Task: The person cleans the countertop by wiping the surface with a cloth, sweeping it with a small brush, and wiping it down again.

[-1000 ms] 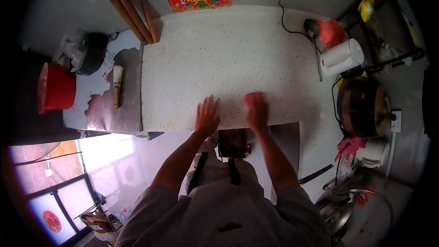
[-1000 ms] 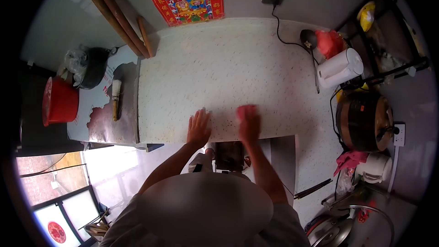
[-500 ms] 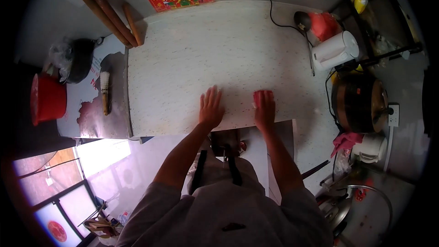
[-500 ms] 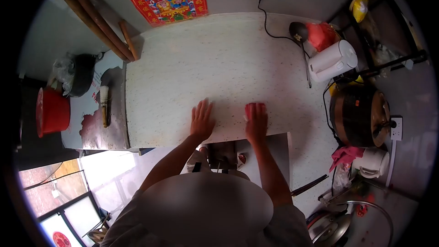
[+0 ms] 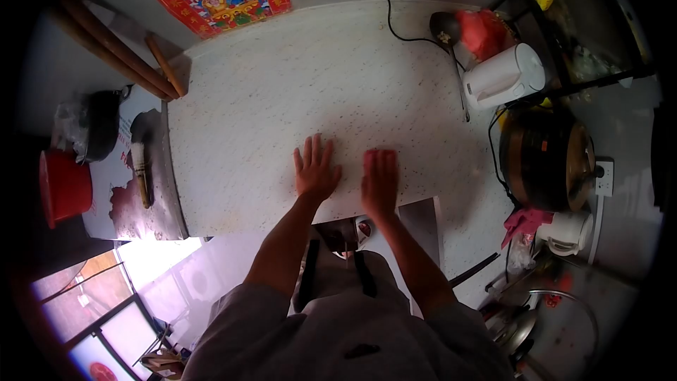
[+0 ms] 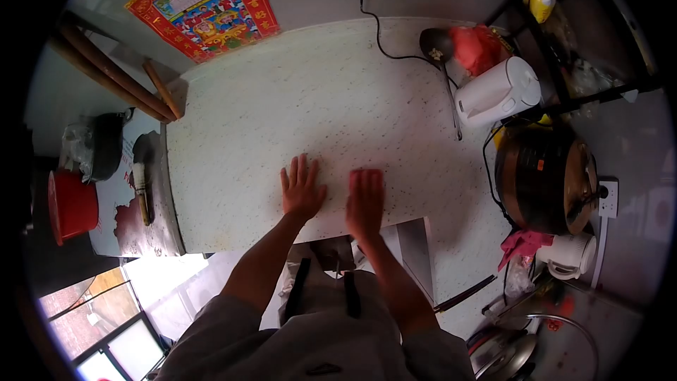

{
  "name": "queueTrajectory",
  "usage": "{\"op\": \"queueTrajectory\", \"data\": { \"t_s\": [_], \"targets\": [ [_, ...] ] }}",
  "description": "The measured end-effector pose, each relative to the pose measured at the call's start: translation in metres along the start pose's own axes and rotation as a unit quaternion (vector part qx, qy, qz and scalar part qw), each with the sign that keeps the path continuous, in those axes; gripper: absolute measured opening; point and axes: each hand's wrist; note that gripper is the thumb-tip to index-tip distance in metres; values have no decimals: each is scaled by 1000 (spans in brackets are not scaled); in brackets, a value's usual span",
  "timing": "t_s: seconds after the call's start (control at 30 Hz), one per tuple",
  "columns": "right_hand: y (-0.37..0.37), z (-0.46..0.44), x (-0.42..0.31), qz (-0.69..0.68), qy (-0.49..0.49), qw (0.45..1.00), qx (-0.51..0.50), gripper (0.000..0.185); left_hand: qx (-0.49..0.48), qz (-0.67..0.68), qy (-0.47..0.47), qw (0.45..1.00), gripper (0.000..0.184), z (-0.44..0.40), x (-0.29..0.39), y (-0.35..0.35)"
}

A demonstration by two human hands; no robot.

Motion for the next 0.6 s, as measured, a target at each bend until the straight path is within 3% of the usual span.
{"op": "queueTrajectory", "data": {
  "t_s": [0.03, 0.1, 0.13, 0.27, 0.4, 0.43, 0.6],
  "targets": [
    [2, -3, -9, -36, 9, 997, -67, 63, -8, 2, 4, 1000, 75, 0, 0, 3],
    [9, 7, -6, -95, 47, 991, -81, 67, -15, 14, 11, 1000, 74, 0, 2, 6],
    [21, -19, 4, -102, 38, 976, -188, 64, -17, 19, 13, 1000, 74, -1, 2, 8],
    [-4, -52, 50, 25, 37, 997, -58, 58, -13, 25, 18, 999, 74, -3, 1, 7],
    [-26, -57, 23, 72, 33, 997, 4, 56, -22, 29, 31, 999, 75, -5, 3, 9],
    [-23, -54, 6, 68, 11, 994, -85, 54, -25, 28, 33, 999, 76, -5, 2, 8],
    [-20, -64, 26, -55, 88, 989, -102, 56, -30, 37, 41, 998, 77, -4, 1, 6]
  ]
}}
Point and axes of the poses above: each hand's wrist, its own z-axis away from the middle knuckle, its own y-axis out of the back of the hand, x = y × z, and after that the axes turned 12 degrees about x, right-handed
